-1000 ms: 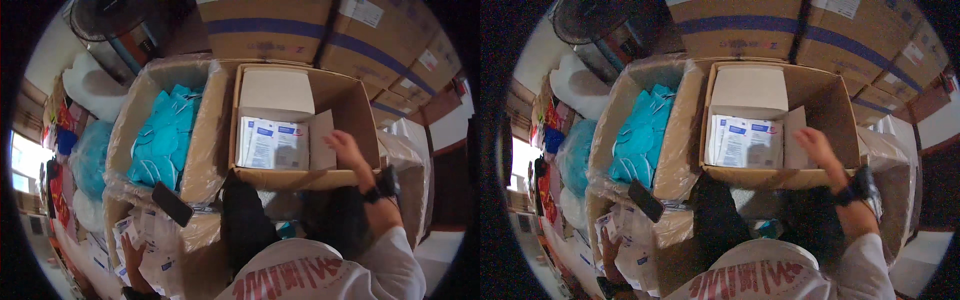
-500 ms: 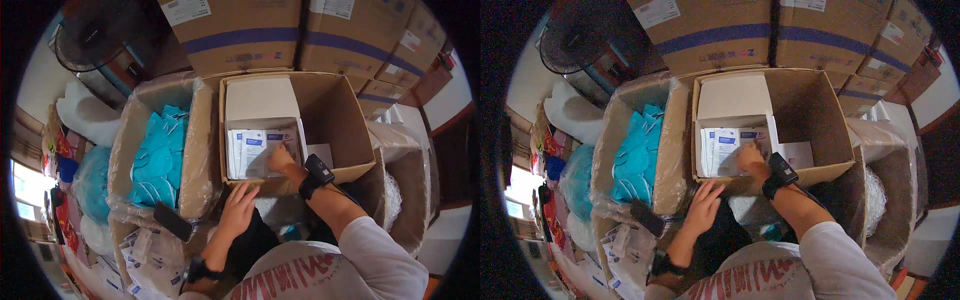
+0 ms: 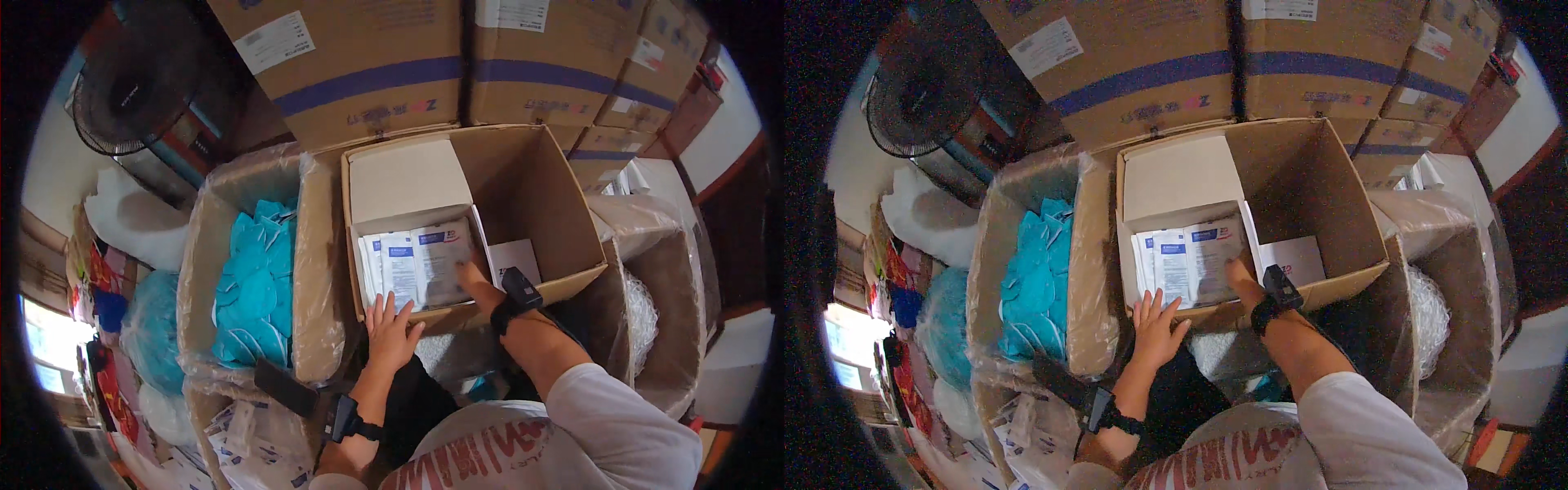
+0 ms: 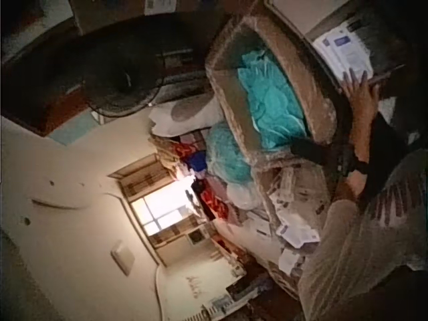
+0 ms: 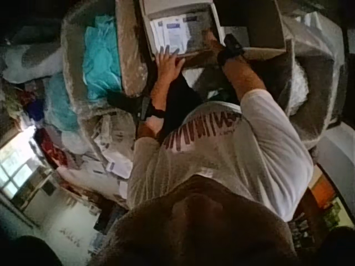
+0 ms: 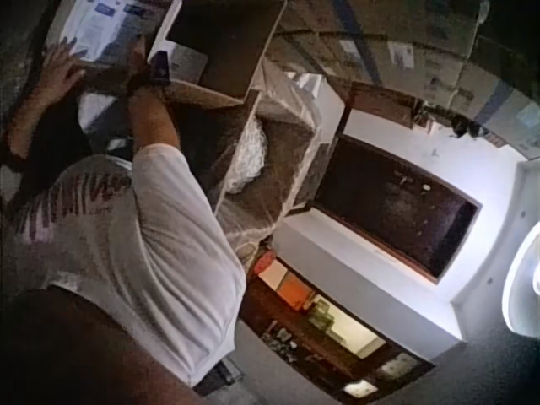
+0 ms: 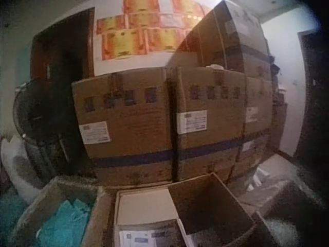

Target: Packing individual face masks into plastic sleeves and then into boxes.

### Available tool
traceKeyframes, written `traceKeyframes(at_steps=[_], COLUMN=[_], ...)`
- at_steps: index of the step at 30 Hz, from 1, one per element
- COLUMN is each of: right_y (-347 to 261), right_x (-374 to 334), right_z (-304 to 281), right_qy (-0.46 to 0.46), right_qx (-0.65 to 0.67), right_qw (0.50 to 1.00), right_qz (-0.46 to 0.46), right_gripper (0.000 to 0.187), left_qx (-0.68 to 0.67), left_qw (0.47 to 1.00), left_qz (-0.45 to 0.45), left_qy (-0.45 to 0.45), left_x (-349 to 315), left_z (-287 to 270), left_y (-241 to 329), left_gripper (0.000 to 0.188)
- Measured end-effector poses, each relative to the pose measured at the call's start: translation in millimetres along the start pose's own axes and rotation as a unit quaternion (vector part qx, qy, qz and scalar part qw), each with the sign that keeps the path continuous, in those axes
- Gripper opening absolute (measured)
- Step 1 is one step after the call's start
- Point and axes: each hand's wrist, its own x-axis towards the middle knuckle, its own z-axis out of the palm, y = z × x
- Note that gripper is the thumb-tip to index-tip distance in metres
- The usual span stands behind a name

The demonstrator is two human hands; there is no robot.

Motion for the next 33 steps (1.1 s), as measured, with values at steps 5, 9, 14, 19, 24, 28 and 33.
traceKeyframes(at_steps=[5,9,14,19,24,28,33], right_y=[-37.4,-28.0,-89.2,-95.1,-72.9,-53.6,-91.4], right_x=[-32.5,-29.2,-78.9,-128.4,-195.0,-209.7,-234.1], right_z=[-33.4,-41.1,-95.2,-158.0,-186.9,-221.1,-254.4], right_qy=[0.088,0.014,0.077,-0.035,-0.203,-0.294,-0.265], right_qx=[0.098,0.163,0.156,0.255,0.411,0.422,0.161], right_qw=[0.991,0.985,0.961,0.926,0.855,0.826,0.879], right_qz=[-0.020,-0.059,-0.214,-0.276,-0.243,-0.229,-0.361], right_gripper=[0.044,0.038,0.027,0.028,0.037,0.056,0.043], left_qx=[0.006,-0.017,-0.222,-0.599,-0.716,-0.537,-0.427], left_qw=[1.000,0.999,0.970,0.784,0.689,0.842,0.896], left_qz=[-0.005,0.000,-0.093,-0.125,-0.108,-0.040,0.031], left_qy=[-0.017,-0.028,0.002,0.105,0.010,-0.032,-0.115], left_x=[-0.5,3.7,11.8,44.3,28.1,-0.9,-35.1], left_z=[1.2,3.0,-11.5,-32.4,-90.9,-103.0,-121.0], left_y=[3.7,11.8,1.7,24.7,85.1,95.6,114.9], left_gripper=[0.046,0.049,0.050,0.045,0.041,0.032,0.037])
